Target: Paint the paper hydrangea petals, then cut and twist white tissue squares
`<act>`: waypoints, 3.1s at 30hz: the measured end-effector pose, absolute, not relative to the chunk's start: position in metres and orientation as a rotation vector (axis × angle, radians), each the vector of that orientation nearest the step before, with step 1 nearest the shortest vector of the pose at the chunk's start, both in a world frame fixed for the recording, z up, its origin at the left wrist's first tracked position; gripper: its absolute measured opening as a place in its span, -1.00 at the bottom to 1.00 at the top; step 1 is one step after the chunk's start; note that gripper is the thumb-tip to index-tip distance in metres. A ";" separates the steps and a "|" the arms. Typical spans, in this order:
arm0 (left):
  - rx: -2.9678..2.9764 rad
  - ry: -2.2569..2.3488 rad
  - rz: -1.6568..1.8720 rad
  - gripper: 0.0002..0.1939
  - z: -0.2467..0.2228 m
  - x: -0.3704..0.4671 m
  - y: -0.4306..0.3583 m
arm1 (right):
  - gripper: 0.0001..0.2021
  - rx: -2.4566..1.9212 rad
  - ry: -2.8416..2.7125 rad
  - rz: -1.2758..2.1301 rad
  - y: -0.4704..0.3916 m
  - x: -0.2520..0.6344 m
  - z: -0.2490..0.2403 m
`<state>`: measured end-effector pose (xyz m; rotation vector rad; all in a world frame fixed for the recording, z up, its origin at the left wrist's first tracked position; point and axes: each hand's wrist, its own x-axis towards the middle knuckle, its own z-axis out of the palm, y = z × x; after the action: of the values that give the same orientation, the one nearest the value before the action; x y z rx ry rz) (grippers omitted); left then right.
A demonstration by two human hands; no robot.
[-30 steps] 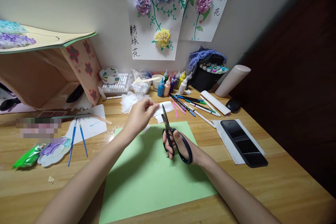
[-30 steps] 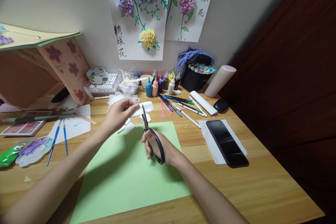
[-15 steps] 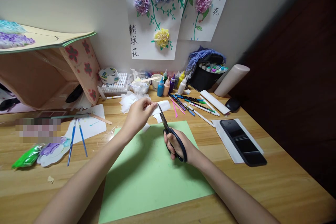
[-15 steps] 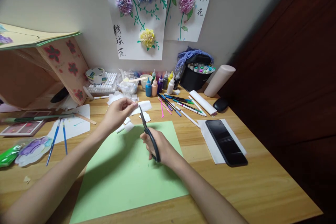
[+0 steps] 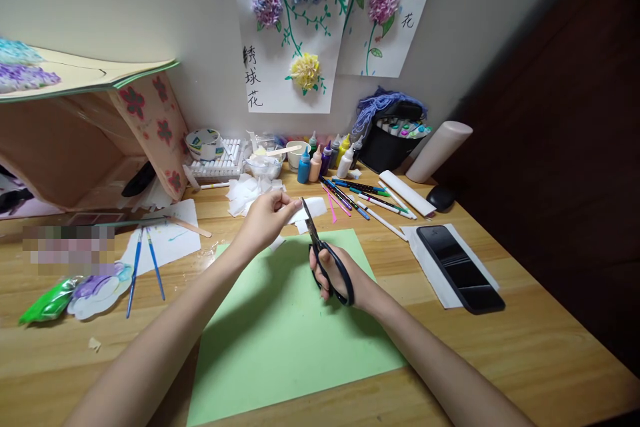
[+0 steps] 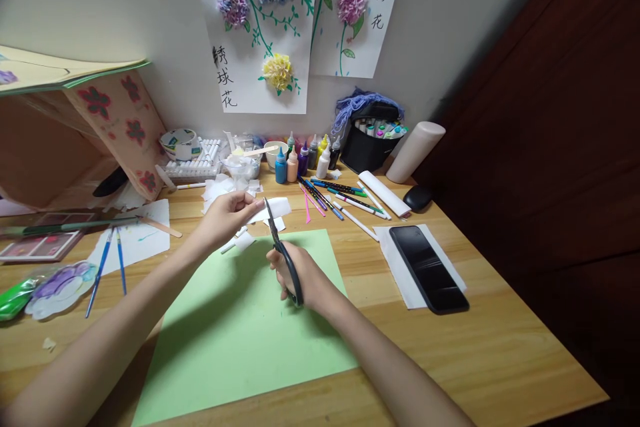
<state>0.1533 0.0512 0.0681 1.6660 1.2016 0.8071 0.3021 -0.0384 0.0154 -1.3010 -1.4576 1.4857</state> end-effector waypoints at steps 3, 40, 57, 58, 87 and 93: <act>1.656 1.216 0.813 -0.67 0.068 0.153 0.052 | -0.39 -1.335 -1.407 1.462 -0.038 0.300 0.014; 1.991 1.351 0.870 -0.72 0.076 0.128 0.065 | -0.28 -1.129 -1.241 1.726 -0.041 0.295 0.019; 1.927 1.291 0.906 -0.72 0.062 0.143 0.058 | -0.35 -1.267 -1.448 1.493 -0.041 0.298 0.022; 1.912 1.288 0.906 -0.71 0.063 0.142 0.058 | -0.38 -1.272 -1.467 1.459 -0.041 0.299 0.021; 1.728 1.050 0.681 -0.62 0.065 0.156 0.043 | -0.47 -1.265 -1.008 1.368 -0.033 0.295 0.019; 1.696 0.986 0.519 -0.64 0.065 0.162 0.035 | -0.65 -1.189 -0.935 1.209 -0.028 0.302 0.017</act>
<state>0.1619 0.0349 0.0648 1.6958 0.9862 0.5191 0.3024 -0.0278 0.0165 -1.1886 -0.9351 1.2091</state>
